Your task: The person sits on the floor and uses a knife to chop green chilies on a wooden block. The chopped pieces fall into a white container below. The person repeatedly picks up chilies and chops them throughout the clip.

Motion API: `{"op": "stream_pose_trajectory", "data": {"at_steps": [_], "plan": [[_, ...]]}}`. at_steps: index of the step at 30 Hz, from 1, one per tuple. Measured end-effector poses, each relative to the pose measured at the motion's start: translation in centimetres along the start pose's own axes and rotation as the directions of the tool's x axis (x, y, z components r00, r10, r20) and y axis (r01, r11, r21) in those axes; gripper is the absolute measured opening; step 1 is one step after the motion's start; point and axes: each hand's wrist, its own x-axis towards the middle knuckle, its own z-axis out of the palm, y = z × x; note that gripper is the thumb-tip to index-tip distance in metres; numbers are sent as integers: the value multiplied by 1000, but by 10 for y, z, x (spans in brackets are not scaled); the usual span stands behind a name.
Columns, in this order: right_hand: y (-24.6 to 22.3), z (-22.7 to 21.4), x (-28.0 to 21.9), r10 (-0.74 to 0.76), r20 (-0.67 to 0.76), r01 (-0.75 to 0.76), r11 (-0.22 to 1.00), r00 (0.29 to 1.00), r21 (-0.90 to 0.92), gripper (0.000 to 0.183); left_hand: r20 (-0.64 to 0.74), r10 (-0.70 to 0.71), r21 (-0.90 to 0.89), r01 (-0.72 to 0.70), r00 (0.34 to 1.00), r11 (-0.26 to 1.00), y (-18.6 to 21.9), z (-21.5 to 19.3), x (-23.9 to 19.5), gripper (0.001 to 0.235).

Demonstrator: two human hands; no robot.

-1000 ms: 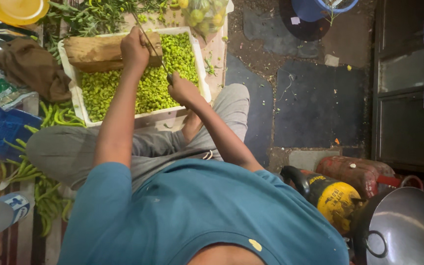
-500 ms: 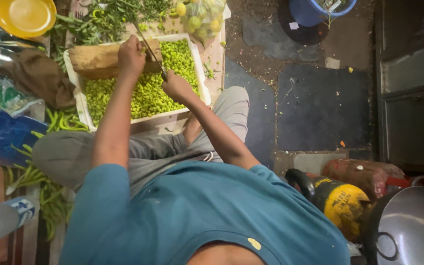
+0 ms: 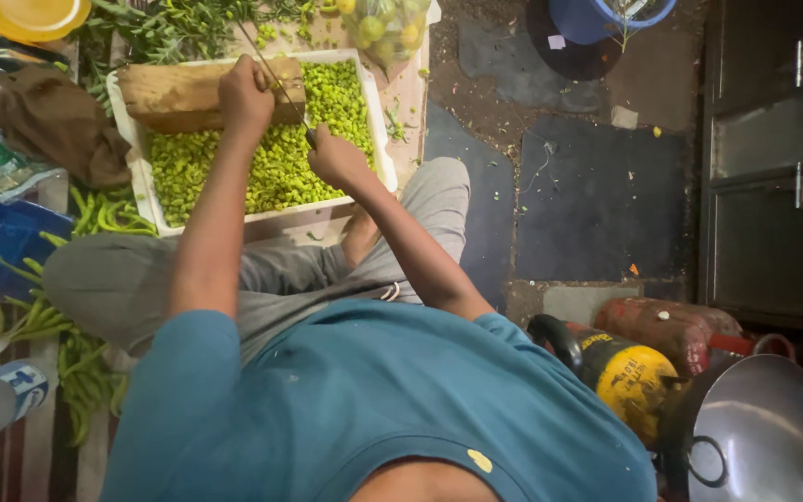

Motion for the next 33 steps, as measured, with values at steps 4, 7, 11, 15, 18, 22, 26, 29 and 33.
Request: {"op": "stream_pose_trajectory", "data": {"at_steps": [4,7,11,15,18,22,26,29,33], "plan": [[7,14,10,28,41,-30,999,999,34,34,-19,10,-51,-11,1000,999,1,1,-5,16],[9,26,24,11,17,-11,1000,1000,28,33,-43,23,-67,-25,999,997,5,1,-5,18],[12,38,35,-62,-62,63,998,996,7,35,-68,8,-36,-11,998,999,7,0,0,18],[14,33,26,-1,-56,3,999,998,34,33,-14,-3,-19,2,1000,1000,7,-3,8,15],[9,19,17,-4,-62,7,999,998,48,35,-57,100,-83,-105,993,991,6,-8,16,15],[7,14,2,-32,-52,34,999,998,40,35,-96,43,-44,-47,994,998,-4,-10,-3,17],[4,21,5,-16,-23,16,999,1000,-34,36,-104,-12,-33,8,995,999,-9,-12,-25,20],[5,25,19,-30,-22,29,999,999,-43,38,-105,-34,-35,31,994,999,-2,-11,-20,18],[16,44,29,-67,-29,66,997,997,-38,37,-189,-27,-6,26,982,1000,8,-8,-28,23]]}}
